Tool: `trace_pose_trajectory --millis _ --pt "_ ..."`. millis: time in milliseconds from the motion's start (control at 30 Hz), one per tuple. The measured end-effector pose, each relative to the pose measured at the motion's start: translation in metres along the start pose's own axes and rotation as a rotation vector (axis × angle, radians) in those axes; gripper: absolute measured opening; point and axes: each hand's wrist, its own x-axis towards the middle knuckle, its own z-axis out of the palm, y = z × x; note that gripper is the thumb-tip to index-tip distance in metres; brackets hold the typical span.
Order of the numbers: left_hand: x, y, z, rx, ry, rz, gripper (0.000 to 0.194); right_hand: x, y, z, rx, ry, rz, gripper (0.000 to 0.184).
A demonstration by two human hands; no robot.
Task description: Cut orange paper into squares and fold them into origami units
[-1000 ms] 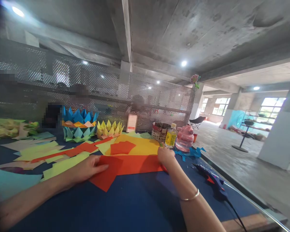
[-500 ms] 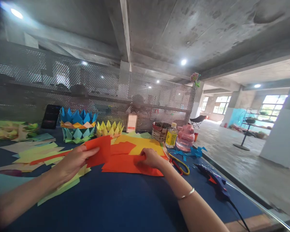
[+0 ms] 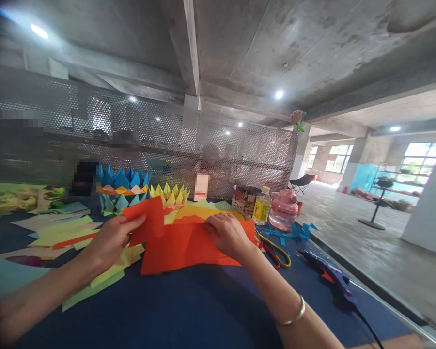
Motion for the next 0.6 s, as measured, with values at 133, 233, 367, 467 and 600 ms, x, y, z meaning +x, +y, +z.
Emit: trace_pose_trajectory --millis 133,233,367,467,600 --pt "0.0009 -0.0020 0.0001 0.003 0.004 0.033 0.030 -0.0002 0.0032 0.0024 -0.100 0.024 0.030 0.028" --pt "0.0007 -0.0037 -0.0002 0.024 -0.014 0.027 0.030 0.0000 0.0056 0.0031 -0.163 0.035 0.089 0.029" --pt "0.0015 -0.0049 -0.0023 0.035 -0.039 0.069 0.033 0.0002 0.0067 0.0022 -0.216 0.049 0.179 0.028" --pt "0.0039 -0.0058 -0.0041 0.000 -0.030 0.109 0.039 0.0002 0.0060 0.0011 -0.218 0.052 0.236 0.027" --pt "0.0056 -0.0054 -0.0030 -0.112 -0.041 0.124 0.035 -0.0003 0.0045 -0.0018 -0.181 0.079 0.309 0.025"
